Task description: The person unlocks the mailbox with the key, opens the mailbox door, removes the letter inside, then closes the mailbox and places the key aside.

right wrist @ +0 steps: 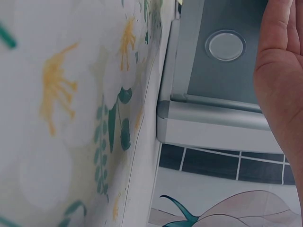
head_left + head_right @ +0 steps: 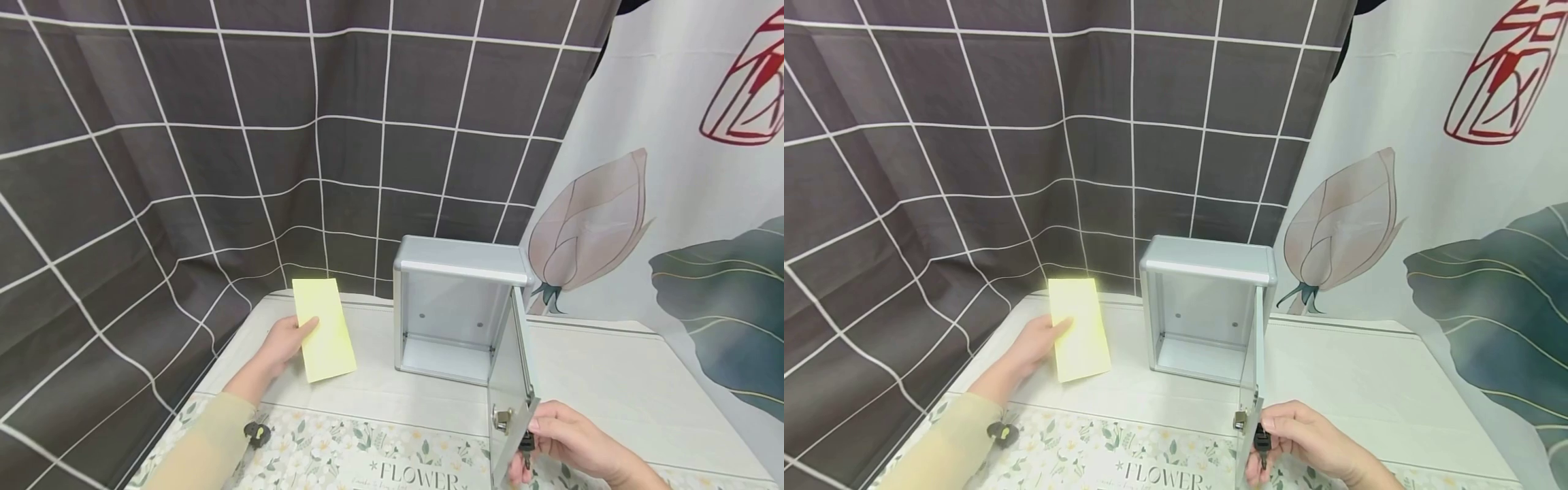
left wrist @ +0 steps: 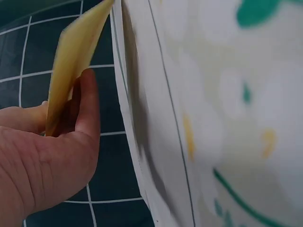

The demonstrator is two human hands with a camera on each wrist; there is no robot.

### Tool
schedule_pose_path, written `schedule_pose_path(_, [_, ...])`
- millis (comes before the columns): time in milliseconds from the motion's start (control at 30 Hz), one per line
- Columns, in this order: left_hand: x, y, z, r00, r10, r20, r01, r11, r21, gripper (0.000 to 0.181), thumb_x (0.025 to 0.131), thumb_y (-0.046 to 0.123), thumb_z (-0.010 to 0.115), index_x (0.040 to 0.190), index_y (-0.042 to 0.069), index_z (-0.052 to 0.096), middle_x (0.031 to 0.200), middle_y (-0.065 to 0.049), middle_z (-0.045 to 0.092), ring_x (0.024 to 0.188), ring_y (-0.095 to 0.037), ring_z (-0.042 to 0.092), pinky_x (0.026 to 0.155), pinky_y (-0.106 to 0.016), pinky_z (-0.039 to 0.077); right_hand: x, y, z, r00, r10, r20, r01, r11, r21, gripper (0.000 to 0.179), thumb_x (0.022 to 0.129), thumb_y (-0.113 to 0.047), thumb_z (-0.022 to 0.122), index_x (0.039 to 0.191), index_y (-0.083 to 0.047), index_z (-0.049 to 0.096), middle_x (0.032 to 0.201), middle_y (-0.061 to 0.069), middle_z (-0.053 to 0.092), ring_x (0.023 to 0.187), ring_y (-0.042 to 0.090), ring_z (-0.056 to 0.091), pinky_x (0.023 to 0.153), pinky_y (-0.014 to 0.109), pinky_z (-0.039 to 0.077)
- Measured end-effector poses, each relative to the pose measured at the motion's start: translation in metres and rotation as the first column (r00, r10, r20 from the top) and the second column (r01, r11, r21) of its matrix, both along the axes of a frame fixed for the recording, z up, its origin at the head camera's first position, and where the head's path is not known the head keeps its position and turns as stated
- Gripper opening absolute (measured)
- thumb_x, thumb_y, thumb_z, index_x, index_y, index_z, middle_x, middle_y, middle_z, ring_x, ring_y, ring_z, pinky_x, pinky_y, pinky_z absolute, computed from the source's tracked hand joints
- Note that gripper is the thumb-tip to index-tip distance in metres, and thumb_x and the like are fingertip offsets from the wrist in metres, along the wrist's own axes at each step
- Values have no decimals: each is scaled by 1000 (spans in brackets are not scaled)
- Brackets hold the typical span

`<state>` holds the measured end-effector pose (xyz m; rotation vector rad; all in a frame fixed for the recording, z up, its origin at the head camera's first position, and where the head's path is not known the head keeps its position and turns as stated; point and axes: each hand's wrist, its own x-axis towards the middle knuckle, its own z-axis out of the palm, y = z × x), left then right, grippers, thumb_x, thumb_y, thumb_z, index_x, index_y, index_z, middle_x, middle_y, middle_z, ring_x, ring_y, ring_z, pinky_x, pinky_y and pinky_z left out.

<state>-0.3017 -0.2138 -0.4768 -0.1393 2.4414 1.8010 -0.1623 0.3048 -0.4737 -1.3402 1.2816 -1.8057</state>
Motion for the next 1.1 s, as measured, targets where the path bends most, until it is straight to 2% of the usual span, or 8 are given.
schedule_pose_path(133, [-3,-3,-2,999,-33,42,31,999,31,49,115,36,63,137,-8,67,104,-9,79,77,-13,69,74,-30,60,0,0,0,1000,0,7,0,1000,3,56,106,15,10,125,22,63,103,43,71,76,56,56,83,55,69])
schedule_pose_path(233, [-5,-4,-3,996,-70,60,66,995,74,52,117,33,61,141,-13,61,114,-16,79,95,-22,79,87,-39,68,1,0,0,1000,-2,4,2,1000,6,56,107,15,10,125,22,63,103,42,72,76,56,56,83,55,69])
schedule_pose_path(367, [-5,-5,-3,992,-96,84,87,991,104,52,118,29,59,142,-16,56,120,-23,77,104,-30,80,92,-45,69,1,1,0,1000,-5,12,5,1000,7,57,107,14,10,126,22,63,106,40,73,78,55,59,84,54,69])
schedule_pose_path(500, [-5,-5,-3,988,-114,101,102,988,115,52,119,28,57,143,-18,54,121,-24,76,105,-31,81,92,-45,69,2,2,0,999,-2,54,2,1000,8,56,109,14,11,129,22,63,110,37,76,86,49,69,89,52,69])
schedule_pose_path(600, [-5,-4,-3,986,-120,114,107,988,115,53,119,29,57,144,-17,53,121,-24,76,105,-31,81,92,-44,69,2,2,-1,998,0,56,0,1000,7,56,109,14,11,129,22,63,111,37,76,88,48,71,88,53,69])
schedule_pose_path(800, [-2,-5,-2,987,-97,126,89,993,72,56,118,31,58,143,-18,53,114,-23,76,98,-29,81,87,-45,70,1,1,-1,1000,2,24,-2,1000,5,55,108,14,11,126,22,63,105,42,73,78,56,57,83,55,69])
schedule_pose_path(1033, [6,-6,3,990,-32,136,40,997,-61,68,118,40,56,142,-23,46,106,-22,72,86,-25,80,80,-42,71,0,0,-1,1000,-2,5,2,1000,2,55,107,14,11,124,23,63,103,44,71,76,56,57,82,55,69])
schedule_pose_path(1100, [8,-8,4,990,-28,138,39,997,-73,74,119,42,53,144,-26,43,107,-24,72,87,-28,81,80,-41,71,1,1,-1,1000,-2,26,2,1000,3,56,107,14,11,126,23,63,105,42,72,80,52,64,84,53,70])
